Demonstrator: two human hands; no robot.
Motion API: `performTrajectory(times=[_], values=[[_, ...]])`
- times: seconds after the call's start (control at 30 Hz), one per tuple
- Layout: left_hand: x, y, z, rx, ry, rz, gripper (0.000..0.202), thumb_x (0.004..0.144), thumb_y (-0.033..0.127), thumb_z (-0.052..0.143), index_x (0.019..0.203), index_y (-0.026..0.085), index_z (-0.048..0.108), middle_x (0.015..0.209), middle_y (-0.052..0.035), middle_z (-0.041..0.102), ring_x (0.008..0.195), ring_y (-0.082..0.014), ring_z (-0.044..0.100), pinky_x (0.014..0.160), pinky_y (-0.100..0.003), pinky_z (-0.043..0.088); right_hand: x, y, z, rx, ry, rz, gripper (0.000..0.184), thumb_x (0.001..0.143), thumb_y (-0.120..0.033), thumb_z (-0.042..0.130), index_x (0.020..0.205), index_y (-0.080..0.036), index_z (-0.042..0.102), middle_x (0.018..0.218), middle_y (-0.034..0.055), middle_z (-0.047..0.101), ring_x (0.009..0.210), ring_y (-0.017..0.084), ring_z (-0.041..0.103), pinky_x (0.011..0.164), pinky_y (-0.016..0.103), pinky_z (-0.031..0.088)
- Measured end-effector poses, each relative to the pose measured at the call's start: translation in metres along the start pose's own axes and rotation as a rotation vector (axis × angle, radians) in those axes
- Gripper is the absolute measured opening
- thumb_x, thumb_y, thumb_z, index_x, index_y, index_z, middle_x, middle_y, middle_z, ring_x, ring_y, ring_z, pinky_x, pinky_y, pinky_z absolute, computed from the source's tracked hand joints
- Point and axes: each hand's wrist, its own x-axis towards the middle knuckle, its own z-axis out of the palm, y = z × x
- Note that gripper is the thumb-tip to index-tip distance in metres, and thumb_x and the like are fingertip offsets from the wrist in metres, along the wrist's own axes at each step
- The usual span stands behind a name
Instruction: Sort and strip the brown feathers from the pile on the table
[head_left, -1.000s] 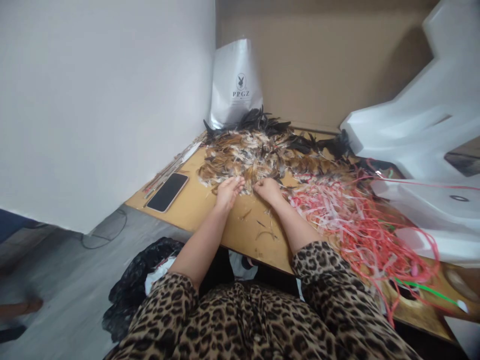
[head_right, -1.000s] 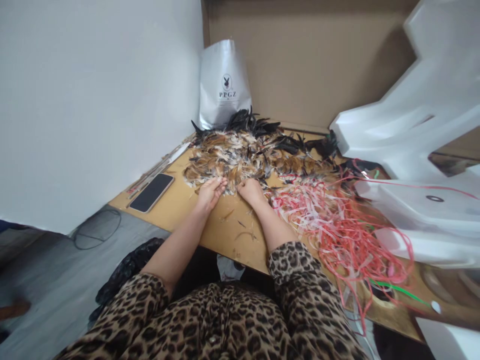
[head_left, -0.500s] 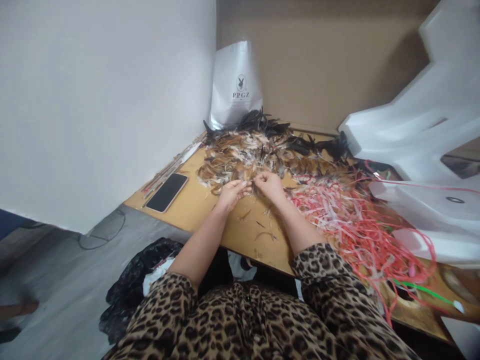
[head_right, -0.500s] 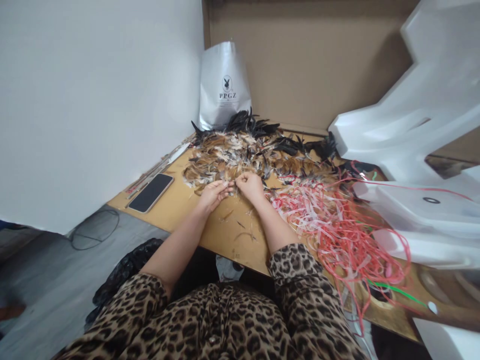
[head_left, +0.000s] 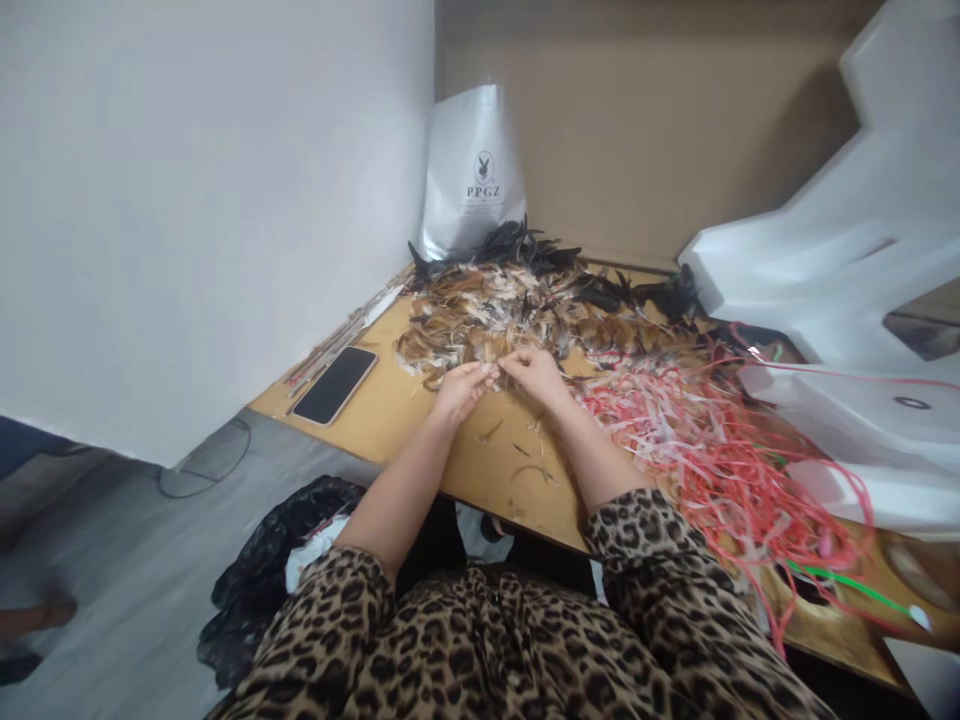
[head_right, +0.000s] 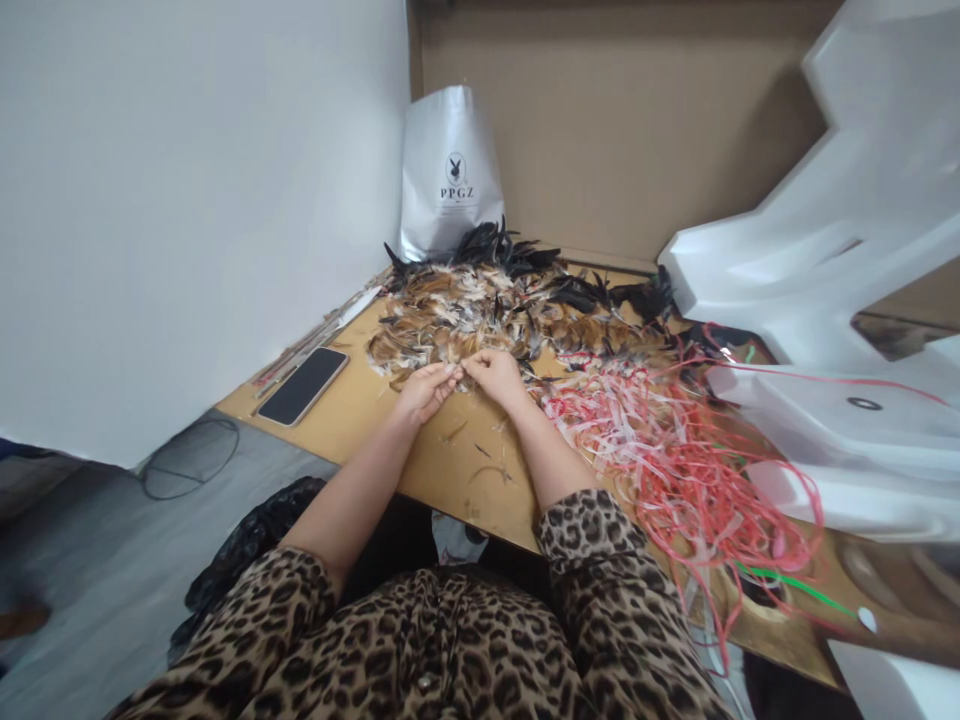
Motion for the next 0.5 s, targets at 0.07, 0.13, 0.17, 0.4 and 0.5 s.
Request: performTrajectory(times=[0.07, 0.13, 0.17, 0.4, 0.5], values=[[0.0007, 0.0008, -0.0003, -0.035, 0.014, 0.005, 0.002, 0.071, 0.008, 0.064, 0.072, 0.007, 0.065, 0.070, -0.0057, 0.067, 0.063, -0.0053, 0.060, 0.062, -0.014, 0.046, 0.0002, -0.0005, -0.0023, 0.198, -0.017, 0.131, 0.034, 0.065, -0.048, 0.061, 0.065, -0.014, 0.063, 0.046, -0.0033, 0.048, 0.038, 0.005, 0.032, 0.039, 0.021, 0.023], [0.0007, 0.0013, -0.0001, -0.053, 0.016, 0.010, 0.002, 0.071, 0.008, 0.063, 0.072, 0.007, 0.065, 0.071, -0.0060, 0.067, 0.064, -0.0051, 0.060, 0.063, -0.013, 0.046, 0.0002, 0.0000, -0.0040, 0.405, -0.060, 0.245, 0.036, 0.062, -0.050, 0.065, 0.068, -0.014, 0.061, 0.046, -0.0049, 0.045, 0.034, 0.003, 0.026, 0.036, 0.021, 0.016], [0.0004, 0.0014, 0.0003, -0.054, 0.010, 0.014, 0.002, 0.071, 0.008, 0.064, 0.073, 0.007, 0.065, 0.071, -0.0060, 0.067, 0.064, -0.0049, 0.060, 0.063, -0.013, 0.045, 0.0002, 0.0005, -0.0044, 0.493, -0.097, 0.282, 0.037, 0.060, -0.049, 0.067, 0.070, -0.014, 0.060, 0.047, -0.0053, 0.045, 0.034, 0.003, 0.025, 0.035, 0.020, 0.013], [-0.0035, 0.0003, 0.0043, 0.011, -0.064, 0.030, 0.007, 0.069, 0.013, 0.067, 0.074, 0.008, 0.065, 0.068, -0.0043, 0.066, 0.060, -0.0045, 0.059, 0.061, -0.014, 0.045, -0.0012, 0.0016, 0.0033, 0.656, -0.196, 0.306, 0.034, 0.052, -0.038, 0.076, 0.067, -0.014, 0.057, 0.048, -0.0058, 0.048, 0.035, 0.001, 0.026, 0.035, 0.017, 0.011], [-0.0047, 0.0013, 0.0048, 0.024, -0.056, 0.011, 0.008, 0.069, 0.014, 0.067, 0.074, 0.008, 0.065, 0.068, -0.0044, 0.066, 0.060, -0.0050, 0.060, 0.060, -0.014, 0.045, -0.0019, -0.0012, 0.0051, 0.633, -0.127, 0.286, 0.034, 0.051, -0.037, 0.076, 0.070, -0.014, 0.059, 0.045, -0.0060, 0.048, 0.036, 0.002, 0.028, 0.036, 0.017, 0.014]])
